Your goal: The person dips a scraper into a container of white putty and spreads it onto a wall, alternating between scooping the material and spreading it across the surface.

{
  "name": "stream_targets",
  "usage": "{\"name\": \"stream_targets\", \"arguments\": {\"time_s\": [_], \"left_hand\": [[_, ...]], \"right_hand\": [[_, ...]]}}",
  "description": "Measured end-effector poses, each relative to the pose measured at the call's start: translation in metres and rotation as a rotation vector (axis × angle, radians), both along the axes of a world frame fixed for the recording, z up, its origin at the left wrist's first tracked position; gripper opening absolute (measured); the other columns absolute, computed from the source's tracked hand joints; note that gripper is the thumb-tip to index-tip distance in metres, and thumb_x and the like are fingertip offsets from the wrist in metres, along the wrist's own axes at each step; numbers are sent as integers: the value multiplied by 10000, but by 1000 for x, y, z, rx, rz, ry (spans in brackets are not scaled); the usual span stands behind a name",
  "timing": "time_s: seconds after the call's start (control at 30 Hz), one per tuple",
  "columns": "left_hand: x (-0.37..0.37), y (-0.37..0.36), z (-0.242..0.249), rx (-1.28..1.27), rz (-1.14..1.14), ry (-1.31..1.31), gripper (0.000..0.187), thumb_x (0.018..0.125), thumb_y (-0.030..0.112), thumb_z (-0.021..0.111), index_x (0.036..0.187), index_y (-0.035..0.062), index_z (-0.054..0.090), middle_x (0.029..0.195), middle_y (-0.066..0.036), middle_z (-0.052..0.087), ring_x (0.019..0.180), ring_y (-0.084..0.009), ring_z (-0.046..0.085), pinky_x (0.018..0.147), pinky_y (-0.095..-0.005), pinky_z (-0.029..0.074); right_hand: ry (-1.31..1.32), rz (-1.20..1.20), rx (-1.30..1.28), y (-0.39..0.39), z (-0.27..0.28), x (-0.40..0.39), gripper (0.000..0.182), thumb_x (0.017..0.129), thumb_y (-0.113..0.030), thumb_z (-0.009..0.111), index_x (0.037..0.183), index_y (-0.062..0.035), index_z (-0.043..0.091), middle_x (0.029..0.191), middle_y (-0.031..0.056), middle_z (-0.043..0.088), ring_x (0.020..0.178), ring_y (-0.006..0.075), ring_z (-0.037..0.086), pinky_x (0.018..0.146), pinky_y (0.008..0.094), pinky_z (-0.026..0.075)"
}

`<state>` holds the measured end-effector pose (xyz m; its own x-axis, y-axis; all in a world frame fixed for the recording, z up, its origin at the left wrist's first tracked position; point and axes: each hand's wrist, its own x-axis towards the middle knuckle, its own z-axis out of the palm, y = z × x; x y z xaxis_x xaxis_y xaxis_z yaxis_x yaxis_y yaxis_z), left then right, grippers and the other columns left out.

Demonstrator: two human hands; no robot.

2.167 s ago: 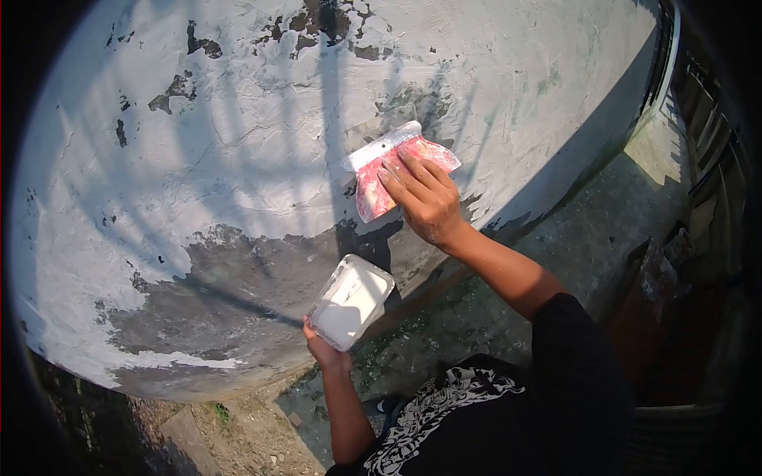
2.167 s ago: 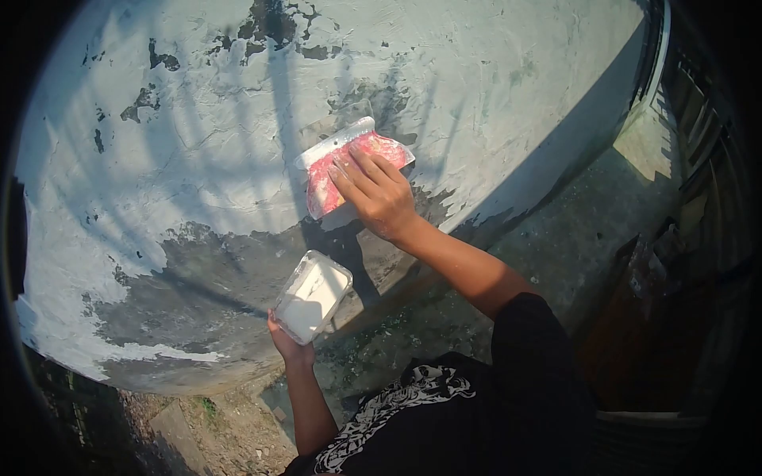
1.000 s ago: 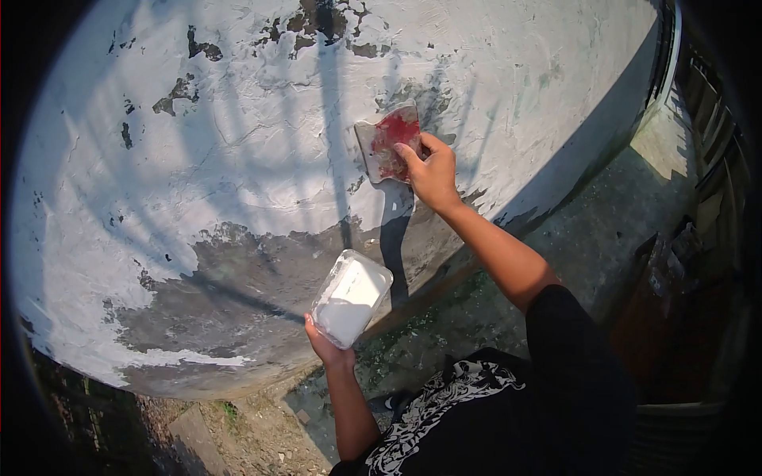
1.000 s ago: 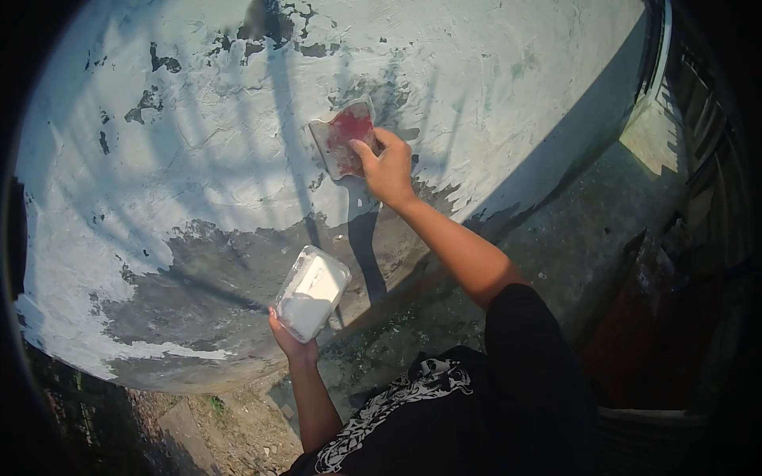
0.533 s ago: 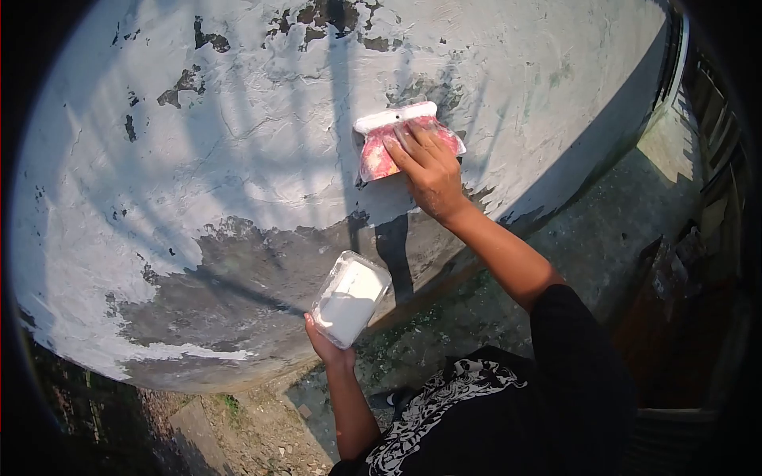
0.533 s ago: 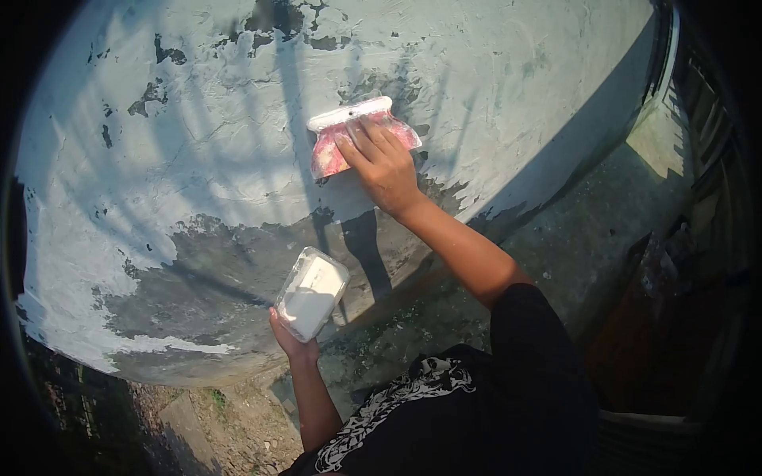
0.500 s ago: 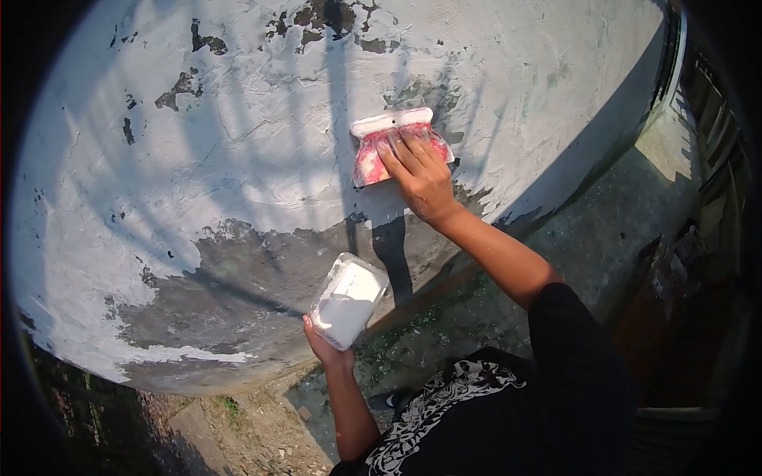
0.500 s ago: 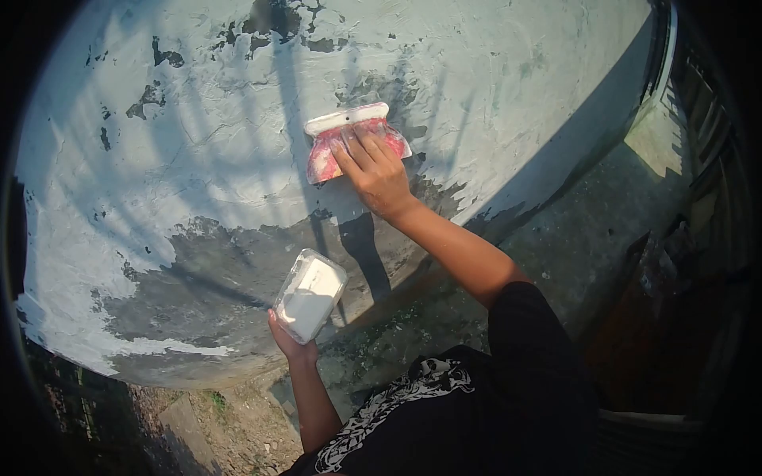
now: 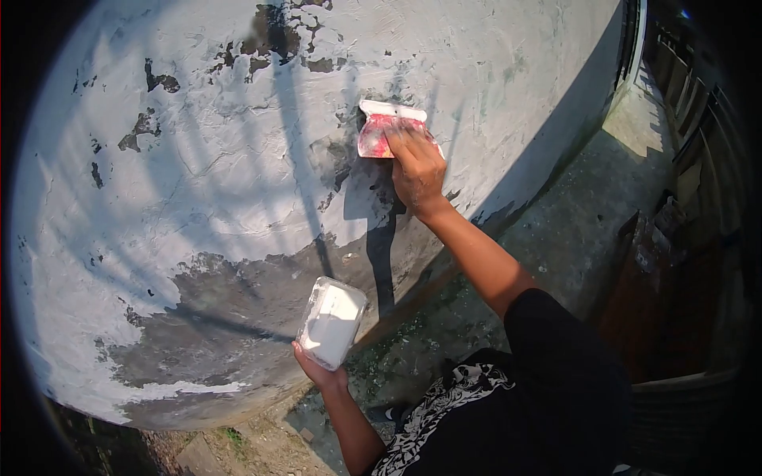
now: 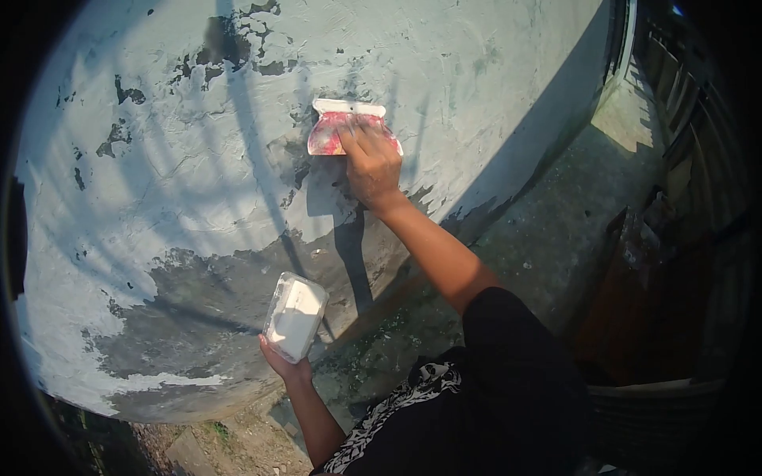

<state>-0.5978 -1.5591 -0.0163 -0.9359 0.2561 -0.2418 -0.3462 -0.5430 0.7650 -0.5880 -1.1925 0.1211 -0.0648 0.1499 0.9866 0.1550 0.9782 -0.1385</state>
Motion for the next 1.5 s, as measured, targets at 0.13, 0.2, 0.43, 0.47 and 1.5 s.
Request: {"name": "stream_targets", "arguments": {"time_s": [0.13,0.2,0.43,0.47,1.5], "left_hand": [[-5,3,-7,-16,-24,-15,661,1057,559,262,1458,72,458,1406,-112,550,1281,-295,532,1059,-469,424],[-3,7,-4,-17,-10,-18,658,1057,555,265,1457,69,459,1407,-114,551,1283,-297,534,1061,-473,429],[-7,16,9,-9,1,-35,645,1052,539,309,1448,55,466,1414,-122,551,1285,-306,540,1078,-476,430],[-9,14,8,-14,-2,-34,645,1052,539,309,1448,55,466,1414,-122,551,1285,-306,540,1078,-476,430],[-16,4,15,-48,-19,-13,629,1065,522,305,1452,54,470,1426,-119,547,1297,-291,525,1101,-450,396]], "right_hand": [[-79,35,42,-36,-51,-23,322,769,24,666,1085,-16,714,1079,184,737,1015,330,729,841,400,588],[-132,124,48,-58,-65,-4,331,756,26,670,1081,-19,718,1054,181,741,998,327,733,832,396,589],[94,40,-2,-7,35,8,324,751,16,654,1068,-22,710,1013,163,739,965,324,730,786,389,585],[94,18,-52,-2,40,2,326,750,33,657,1068,-17,710,1002,167,737,942,334,727,795,387,584],[-57,21,-29,-17,-76,-21,384,713,3,653,1095,10,695,1061,193,723,1060,369,709,841,401,591]]}}
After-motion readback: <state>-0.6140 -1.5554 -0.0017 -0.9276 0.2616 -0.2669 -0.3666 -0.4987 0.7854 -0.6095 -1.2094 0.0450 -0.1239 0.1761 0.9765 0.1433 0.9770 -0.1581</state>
